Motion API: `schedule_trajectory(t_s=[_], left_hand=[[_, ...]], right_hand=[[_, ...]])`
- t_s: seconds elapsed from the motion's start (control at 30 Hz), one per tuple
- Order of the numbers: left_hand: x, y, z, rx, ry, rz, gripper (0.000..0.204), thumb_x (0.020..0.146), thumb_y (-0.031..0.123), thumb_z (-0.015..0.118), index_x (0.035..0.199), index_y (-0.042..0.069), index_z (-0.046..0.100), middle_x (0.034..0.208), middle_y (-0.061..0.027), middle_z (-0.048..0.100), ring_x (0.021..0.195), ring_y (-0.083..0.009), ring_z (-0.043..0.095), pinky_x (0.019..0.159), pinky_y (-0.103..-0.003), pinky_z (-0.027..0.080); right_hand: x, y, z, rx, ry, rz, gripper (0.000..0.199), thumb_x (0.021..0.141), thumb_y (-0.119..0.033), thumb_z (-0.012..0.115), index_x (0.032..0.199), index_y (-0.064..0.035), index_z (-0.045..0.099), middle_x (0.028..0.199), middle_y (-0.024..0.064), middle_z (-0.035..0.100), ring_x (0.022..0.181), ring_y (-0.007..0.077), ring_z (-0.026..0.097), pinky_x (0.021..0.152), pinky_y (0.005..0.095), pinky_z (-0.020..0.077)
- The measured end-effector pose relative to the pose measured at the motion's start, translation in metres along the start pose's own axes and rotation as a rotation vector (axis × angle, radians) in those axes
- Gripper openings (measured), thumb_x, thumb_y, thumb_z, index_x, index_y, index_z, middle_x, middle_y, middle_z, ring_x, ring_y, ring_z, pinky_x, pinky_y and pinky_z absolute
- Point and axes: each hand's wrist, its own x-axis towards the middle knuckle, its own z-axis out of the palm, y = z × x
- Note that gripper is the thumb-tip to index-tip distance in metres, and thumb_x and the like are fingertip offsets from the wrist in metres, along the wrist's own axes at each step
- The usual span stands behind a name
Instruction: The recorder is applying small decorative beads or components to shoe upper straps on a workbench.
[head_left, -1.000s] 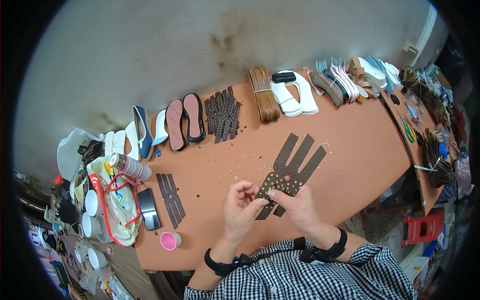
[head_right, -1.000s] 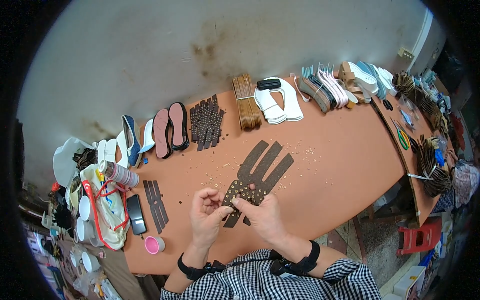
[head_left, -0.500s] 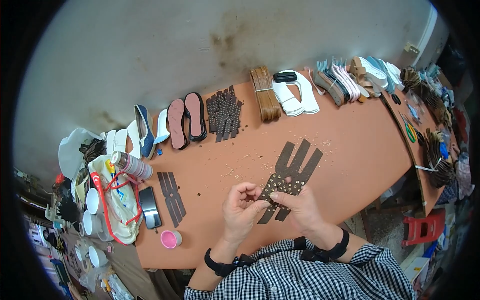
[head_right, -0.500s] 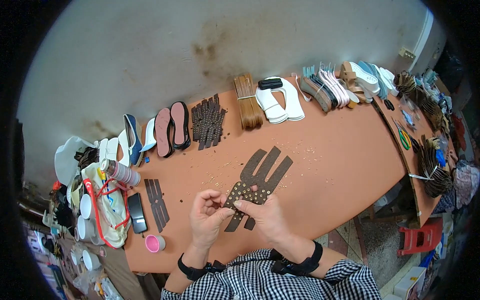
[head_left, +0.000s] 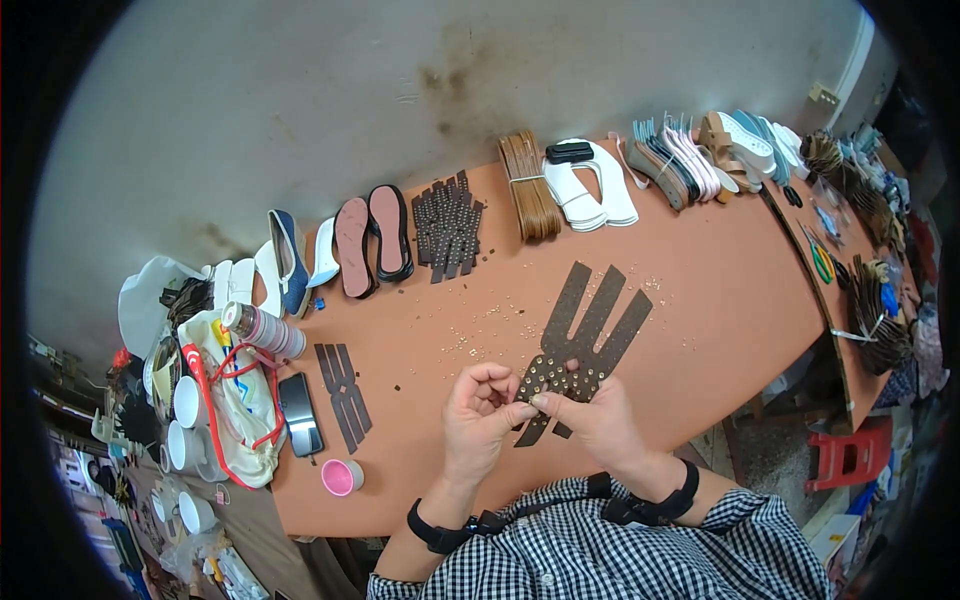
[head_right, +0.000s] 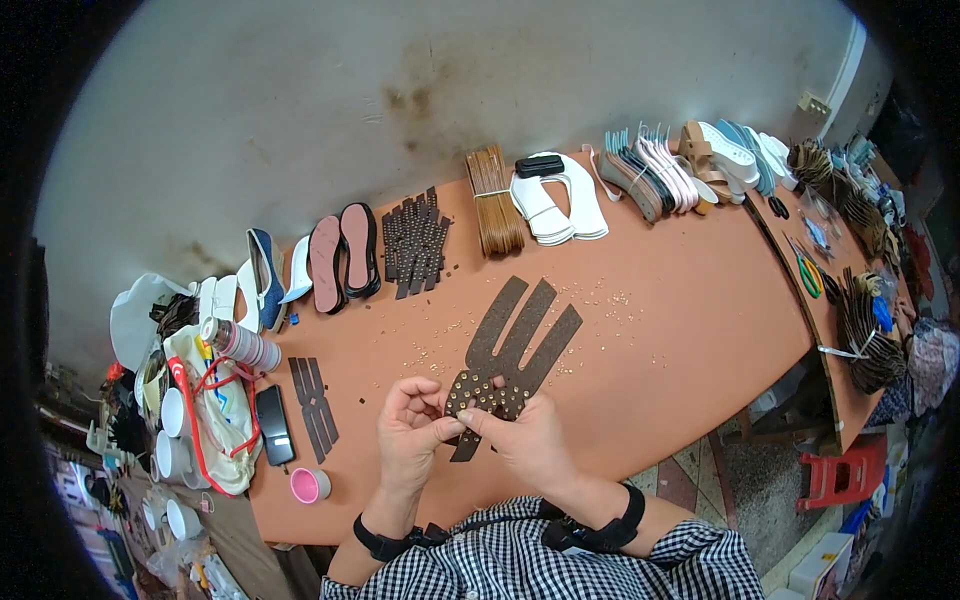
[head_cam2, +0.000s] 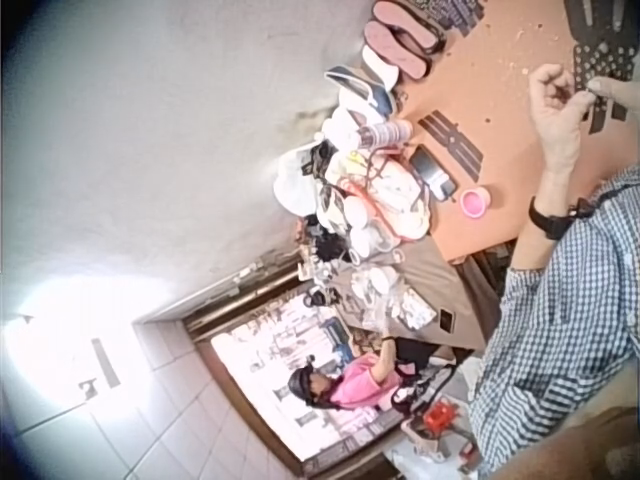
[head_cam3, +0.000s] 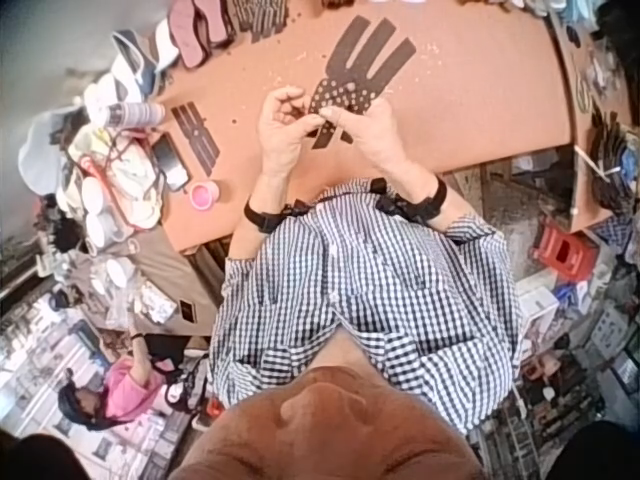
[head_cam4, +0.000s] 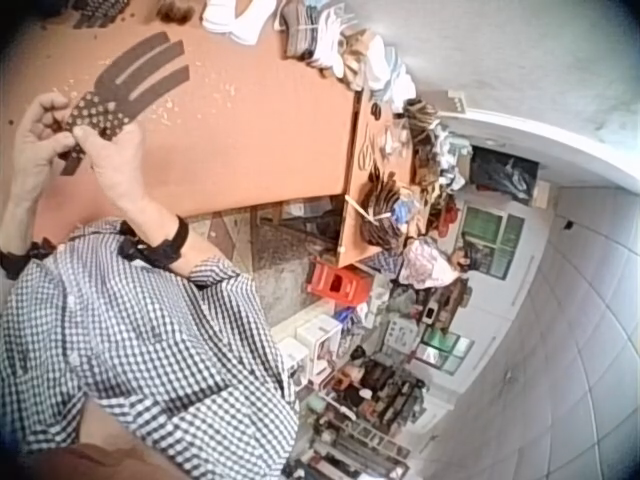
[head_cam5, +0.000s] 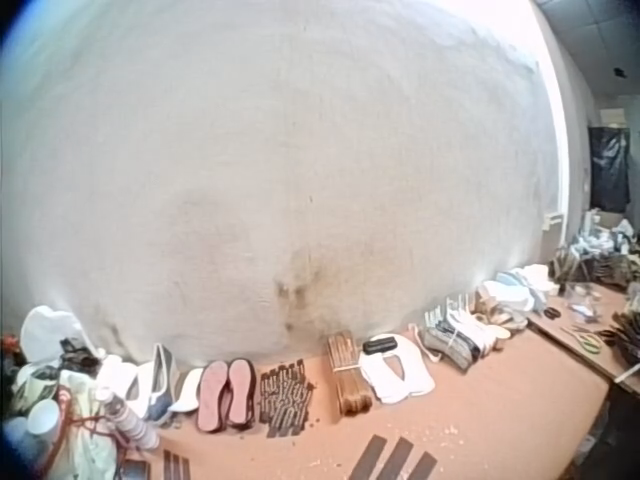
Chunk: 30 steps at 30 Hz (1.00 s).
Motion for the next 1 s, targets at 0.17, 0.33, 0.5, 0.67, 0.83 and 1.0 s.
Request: schedule_trajectory(t_s=[0.17,0.33,0.5,0.67,0.83,1.0], left_hand=[[-0.002,-0.002,-0.001,-0.009,0.026,-0.018,0.033,0.072,-0.010,0.062,0.099,0.001,0.046,0.087,-0.0054,0.054,0.081,-0.0108,0.054,0.073,-0.023,0.049],[-0.003,-0.001,0.001,-0.006,0.062,-0.011,0.031,0.073,-0.010,0.062,0.097,0.001,0.046,0.086,-0.0053,0.054,0.080,-0.0104,0.054,0.072,-0.023,0.049],[-0.003,-0.001,0.001,0.037,0.075,-0.003,0.032,0.071,-0.011,0.063,0.095,0.002,0.046,0.087,-0.0066,0.055,0.078,-0.0114,0.055,0.072,-0.023,0.049],[-0.003,-0.007,-0.009,0.019,0.065,-0.050,0.032,0.070,-0.011,0.062,0.095,0.002,0.046,0.086,-0.0064,0.055,0.078,-0.0113,0.055,0.071,-0.023,0.049],[-0.005,-0.025,-0.014,-0.036,0.053,-0.071,0.031,0.070,-0.011,0.062,0.094,0.002,0.046,0.084,-0.0053,0.053,0.078,-0.0104,0.054,0.070,-0.022,0.048],[0.003,-0.041,-0.008,0.027,-0.022,-0.094,0.030,0.073,-0.008,0.062,0.096,0.002,0.046,0.085,-0.0031,0.053,0.078,-0.0080,0.053,0.070,-0.021,0.047]], right_hand=[[0.002,-0.003,0.002,0.062,0.010,0.033,0.014,0.077,0.005,0.058,0.091,0.0015,0.058,0.086,0.0043,0.062,0.076,0.0093,0.059,0.066,0.0203,0.0494],[-0.001,-0.005,0.004,-0.004,0.039,0.022,0.013,0.077,0.005,0.059,0.090,0.0014,0.059,0.086,0.0049,0.062,0.076,0.0095,0.060,0.066,0.0202,0.0494],[0.003,0.003,-0.002,-0.001,0.017,0.013,0.014,0.079,0.003,0.057,0.092,0.0012,0.060,0.086,0.0019,0.061,0.074,0.0067,0.057,0.064,0.0188,0.0469],[0.006,0.011,-0.005,0.024,-0.031,0.093,0.013,0.077,0.003,0.060,0.090,0.0007,0.058,0.085,0.0042,0.062,0.075,0.0093,0.059,0.066,0.0208,0.0487],[0.006,0.011,-0.017,-0.044,-0.080,0.205,0.019,0.077,0.001,0.060,0.096,0.0008,0.056,0.088,0.0031,0.061,0.077,0.0087,0.058,0.068,0.0204,0.0471],[0.004,0.023,-0.043,0.423,-0.033,0.408,0.030,0.075,0.003,0.059,0.104,0.0004,0.052,0.099,0.0081,0.058,0.090,0.0175,0.057,0.078,0.0312,0.0481]])
